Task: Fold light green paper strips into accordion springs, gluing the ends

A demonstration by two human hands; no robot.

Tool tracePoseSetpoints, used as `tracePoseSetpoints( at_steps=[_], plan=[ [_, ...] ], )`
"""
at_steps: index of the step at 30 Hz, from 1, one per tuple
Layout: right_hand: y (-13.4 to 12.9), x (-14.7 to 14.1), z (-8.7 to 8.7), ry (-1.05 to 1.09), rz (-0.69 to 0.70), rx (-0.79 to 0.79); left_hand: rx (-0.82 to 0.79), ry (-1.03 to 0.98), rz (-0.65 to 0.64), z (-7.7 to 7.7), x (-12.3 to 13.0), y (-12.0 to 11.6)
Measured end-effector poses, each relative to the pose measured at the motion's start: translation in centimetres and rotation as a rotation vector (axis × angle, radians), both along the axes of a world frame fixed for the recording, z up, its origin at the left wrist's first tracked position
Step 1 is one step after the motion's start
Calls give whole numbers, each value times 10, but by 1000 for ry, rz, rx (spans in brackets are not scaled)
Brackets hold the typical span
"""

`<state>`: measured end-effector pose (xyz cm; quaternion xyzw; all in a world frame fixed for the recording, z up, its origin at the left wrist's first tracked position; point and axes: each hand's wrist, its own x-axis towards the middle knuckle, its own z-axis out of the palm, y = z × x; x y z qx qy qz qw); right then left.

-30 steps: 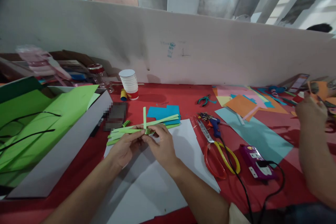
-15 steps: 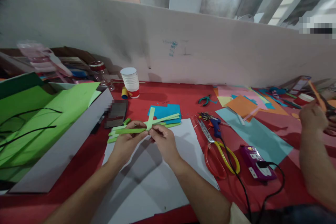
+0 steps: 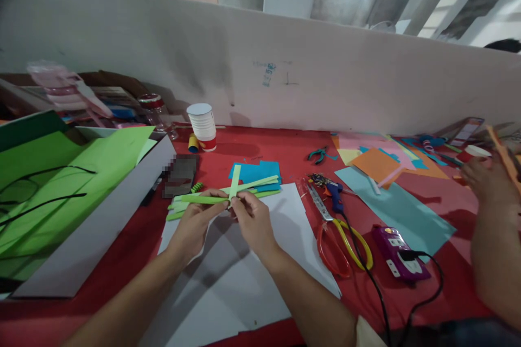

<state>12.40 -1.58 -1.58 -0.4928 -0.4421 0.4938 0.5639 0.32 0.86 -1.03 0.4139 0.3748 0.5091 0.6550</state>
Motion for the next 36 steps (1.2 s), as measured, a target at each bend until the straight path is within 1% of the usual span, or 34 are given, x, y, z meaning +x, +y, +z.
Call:
tracePoseSetpoints(
  at_steps=[3,6,11,15,18,26,32,36],
  plan=[
    [0,1,-2,-44,10,18,25,32,-3,0,-2,3],
    [1,1,-3,-17,20,27,17,37,-16,0,-3,4],
    [2,1,0,77,-4,-8,-16,32,-33,3,-4,4],
    [3,4,5,217,2,-36,-25,-56,-109,6,-8,5],
    [3,5,7,276,15,-60,-81,-59,-92,5,-8,5],
    [3,4,5,241,25,-65,-201,-75,-54,-3,-3,7],
    [3,3,6,163,20,-51,-233,-63,-46,-10,-2,8],
    [1,1,3,116,5,-41,-238,-37,-3,-8,-2,7]
  ],
)
